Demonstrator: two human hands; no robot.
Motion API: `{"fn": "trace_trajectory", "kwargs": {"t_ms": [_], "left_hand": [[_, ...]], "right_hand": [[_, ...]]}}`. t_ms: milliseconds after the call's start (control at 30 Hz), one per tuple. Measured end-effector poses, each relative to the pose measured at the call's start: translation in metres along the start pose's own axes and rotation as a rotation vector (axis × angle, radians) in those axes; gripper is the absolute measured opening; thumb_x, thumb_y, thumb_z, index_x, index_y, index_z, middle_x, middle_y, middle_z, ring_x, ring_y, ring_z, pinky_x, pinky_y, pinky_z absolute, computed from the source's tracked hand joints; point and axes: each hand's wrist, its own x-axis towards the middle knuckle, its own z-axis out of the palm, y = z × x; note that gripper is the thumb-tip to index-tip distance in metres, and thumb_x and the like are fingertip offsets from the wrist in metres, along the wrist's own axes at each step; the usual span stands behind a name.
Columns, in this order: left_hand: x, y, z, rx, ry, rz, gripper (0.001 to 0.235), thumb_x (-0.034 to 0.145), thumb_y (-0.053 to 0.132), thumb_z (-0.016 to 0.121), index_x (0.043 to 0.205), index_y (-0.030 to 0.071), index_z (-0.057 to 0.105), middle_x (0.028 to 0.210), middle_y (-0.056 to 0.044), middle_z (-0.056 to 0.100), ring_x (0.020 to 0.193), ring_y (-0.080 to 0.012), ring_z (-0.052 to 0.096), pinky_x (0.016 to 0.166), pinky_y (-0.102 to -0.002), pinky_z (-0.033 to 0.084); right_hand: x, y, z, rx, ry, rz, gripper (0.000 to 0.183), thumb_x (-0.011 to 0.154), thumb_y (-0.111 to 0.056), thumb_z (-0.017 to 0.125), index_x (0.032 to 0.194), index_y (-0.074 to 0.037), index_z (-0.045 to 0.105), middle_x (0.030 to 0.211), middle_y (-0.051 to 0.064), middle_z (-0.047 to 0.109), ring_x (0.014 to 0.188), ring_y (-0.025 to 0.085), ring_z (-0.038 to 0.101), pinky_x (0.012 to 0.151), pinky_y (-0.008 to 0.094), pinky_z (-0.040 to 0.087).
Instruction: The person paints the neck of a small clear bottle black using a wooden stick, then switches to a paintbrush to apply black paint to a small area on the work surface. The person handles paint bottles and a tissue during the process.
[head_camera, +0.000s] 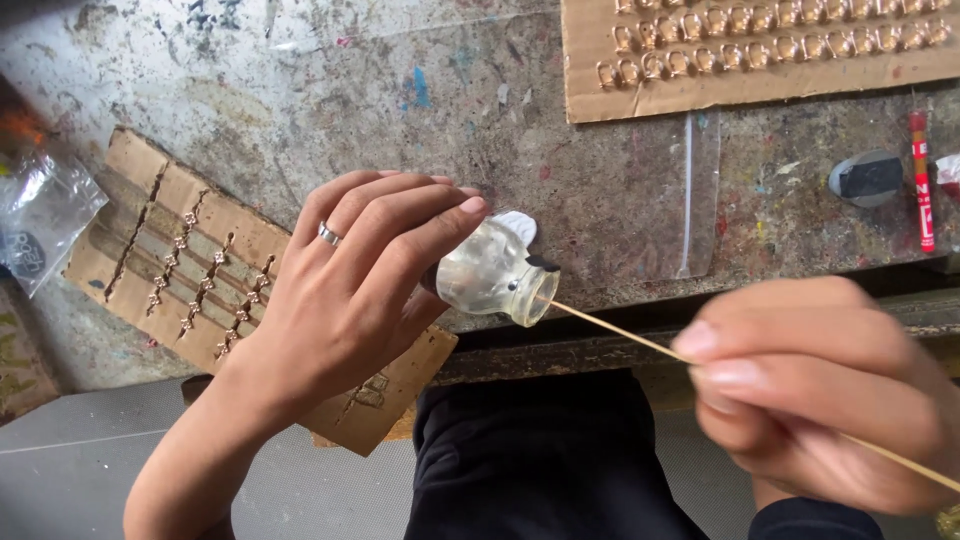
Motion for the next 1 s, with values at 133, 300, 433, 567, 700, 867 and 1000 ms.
{"fn": "trace_trajectory", "kwargs": {"t_ms": [133, 300, 433, 567, 700, 867, 1000], "left_hand": [[-0.001, 0.001, -0.001, -0.002, 0.016, -0.021, 0.065, 0.082, -0.009, 0.068, 0.143, 0.005, 0.053, 0.138, -0.017, 0.065, 0.127, -0.0344, 0.064, 0.114, -0.050, 0.044], [0.001, 0.005, -0.002, 0.002, 0.055, -0.016, 0.059, 0.084, -0.013, 0.058, 0.140, 0.005, 0.056, 0.135, -0.013, 0.068, 0.124, -0.0317, 0.067, 0.112, -0.047, 0.045], [0.003, 0.008, -0.006, 0.009, 0.080, -0.003, 0.058, 0.085, -0.018, 0.056, 0.138, 0.005, 0.057, 0.133, -0.014, 0.070, 0.124, -0.0319, 0.068, 0.110, -0.047, 0.046], [0.003, 0.012, -0.012, 0.012, 0.067, -0.001, 0.046, 0.094, -0.014, 0.057, 0.137, 0.004, 0.059, 0.133, -0.014, 0.068, 0.124, -0.0328, 0.069, 0.110, -0.048, 0.047], [0.003, 0.012, -0.016, 0.029, 0.079, -0.002, 0.030, 0.106, -0.003, 0.061, 0.135, 0.005, 0.061, 0.132, -0.014, 0.069, 0.123, -0.0326, 0.071, 0.109, -0.048, 0.047], [0.005, 0.013, -0.023, 0.014, 0.077, -0.018, 0.027, 0.108, 0.005, 0.065, 0.135, 0.003, 0.063, 0.132, -0.016, 0.069, 0.124, -0.0326, 0.071, 0.109, -0.048, 0.047], [0.004, 0.010, -0.028, -0.071, 0.098, -0.032, 0.038, 0.109, 0.022, 0.076, 0.135, 0.000, 0.060, 0.133, -0.022, 0.069, 0.123, -0.0352, 0.070, 0.110, -0.051, 0.049]], "right_hand": [[-0.031, -0.009, 0.014, -0.034, 0.280, 0.238, 0.016, 0.096, -0.015, 0.054, 0.086, -0.004, 0.048, 0.090, 0.017, 0.060, 0.076, 0.025, 0.066, 0.074, 0.033, 0.065], [-0.069, 0.027, 0.004, -0.018, 0.290, 0.090, 0.016, 0.101, -0.019, 0.059, 0.100, -0.007, 0.049, 0.092, 0.017, 0.061, 0.078, 0.027, 0.065, 0.072, 0.034, 0.065], [-0.051, 0.027, 0.021, -0.045, 0.376, 0.070, 0.023, 0.100, -0.019, 0.061, 0.093, -0.001, 0.048, 0.087, 0.022, 0.058, 0.072, 0.031, 0.064, 0.066, 0.034, 0.059], [-0.044, 0.024, 0.025, -0.105, 0.376, 0.160, 0.024, 0.103, -0.013, 0.060, 0.093, 0.002, 0.044, 0.088, 0.025, 0.057, 0.072, 0.035, 0.062, 0.070, 0.040, 0.052], [-0.045, 0.026, 0.026, -0.112, 0.371, 0.137, 0.026, 0.103, -0.013, 0.060, 0.092, 0.003, 0.044, 0.087, 0.026, 0.055, 0.071, 0.036, 0.060, 0.070, 0.042, 0.055], [-0.091, 0.048, 0.014, -0.029, 0.440, 0.103, 0.016, 0.103, -0.009, 0.061, 0.101, 0.000, 0.047, 0.091, 0.026, 0.056, 0.077, 0.037, 0.060, 0.070, 0.041, 0.057], [-0.155, 0.073, 0.002, 0.058, 0.561, 0.132, 0.013, 0.108, -0.021, 0.052, 0.113, -0.010, 0.046, 0.101, 0.020, 0.053, 0.078, 0.035, 0.049, 0.070, 0.042, 0.052]]}}
